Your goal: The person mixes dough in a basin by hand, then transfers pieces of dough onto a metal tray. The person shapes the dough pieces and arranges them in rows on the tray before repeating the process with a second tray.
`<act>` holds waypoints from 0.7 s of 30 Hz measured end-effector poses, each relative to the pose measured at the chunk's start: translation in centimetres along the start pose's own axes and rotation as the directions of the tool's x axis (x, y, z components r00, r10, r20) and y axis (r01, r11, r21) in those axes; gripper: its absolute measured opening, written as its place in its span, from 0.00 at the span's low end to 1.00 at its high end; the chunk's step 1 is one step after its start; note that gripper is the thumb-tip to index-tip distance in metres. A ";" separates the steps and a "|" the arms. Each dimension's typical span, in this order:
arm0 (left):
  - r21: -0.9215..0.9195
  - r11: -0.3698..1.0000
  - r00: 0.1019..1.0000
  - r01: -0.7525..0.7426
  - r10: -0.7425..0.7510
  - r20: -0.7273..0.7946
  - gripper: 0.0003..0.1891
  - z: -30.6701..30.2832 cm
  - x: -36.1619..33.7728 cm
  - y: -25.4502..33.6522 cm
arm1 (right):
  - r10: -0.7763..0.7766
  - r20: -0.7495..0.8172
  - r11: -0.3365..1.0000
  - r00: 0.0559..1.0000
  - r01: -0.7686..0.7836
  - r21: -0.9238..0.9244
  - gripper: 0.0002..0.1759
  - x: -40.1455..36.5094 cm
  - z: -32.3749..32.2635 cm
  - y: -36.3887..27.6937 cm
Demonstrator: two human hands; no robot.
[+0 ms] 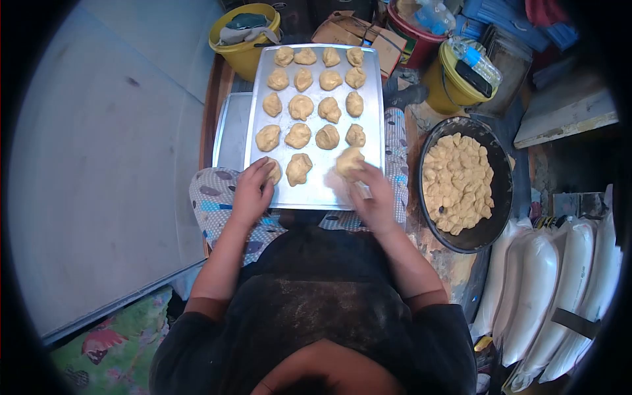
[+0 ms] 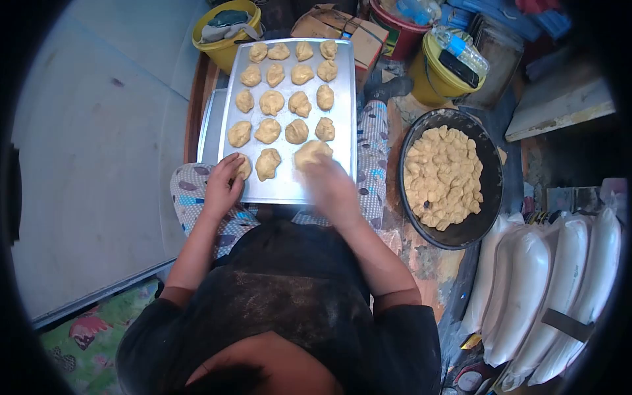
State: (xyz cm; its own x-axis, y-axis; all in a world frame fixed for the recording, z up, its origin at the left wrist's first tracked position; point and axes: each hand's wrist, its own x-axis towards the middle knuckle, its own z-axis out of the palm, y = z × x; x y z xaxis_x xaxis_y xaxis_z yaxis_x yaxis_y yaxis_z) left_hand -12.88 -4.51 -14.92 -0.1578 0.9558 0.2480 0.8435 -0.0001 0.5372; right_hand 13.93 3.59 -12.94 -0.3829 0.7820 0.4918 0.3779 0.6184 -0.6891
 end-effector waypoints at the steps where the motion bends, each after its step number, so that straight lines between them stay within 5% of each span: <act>1: 0.002 1.000 0.999 -0.025 0.025 -0.023 0.20 0.2 -0.1 -0.3 | -0.024 0.137 1.000 0.990 0.023 0.011 0.17 0.3 1.4 -0.6; 4: 0.074 0.989 0.991 -0.129 0.131 -0.022 0.22 -0.4 -0.2 0.6 | -0.035 0.343 0.988 0.939 0.086 -0.132 0.17 0.1 3.2 -0.1; 9: 0.198 0.940 0.958 -0.279 0.257 0.130 0.23 1.2 0.8 2.3 | 0.014 -0.023 0.933 1.000 -0.021 -0.359 0.19 0.9 1.9 0.2; 15: 0.195 0.957 0.975 -0.213 0.196 0.103 0.17 1.9 1.3 3.6 | 0.176 0.192 0.975 0.966 -0.144 -0.169 0.16 -0.6 0.8 4.1; 21: 0.235 0.926 0.954 -0.295 0.300 0.012 0.15 5.3 1.2 5.2 | 0.089 0.201 0.952 0.975 -0.024 -0.305 0.21 -2.4 2.2 3.6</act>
State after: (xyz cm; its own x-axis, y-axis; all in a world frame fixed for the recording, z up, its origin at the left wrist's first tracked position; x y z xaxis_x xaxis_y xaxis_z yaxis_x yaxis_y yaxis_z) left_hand -6.02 -1.84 -16.10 0.1089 0.9149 0.3886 0.9486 -0.2126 0.2346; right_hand 14.33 3.80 -17.75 -0.5093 0.8024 0.3111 0.6261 0.5935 -0.5057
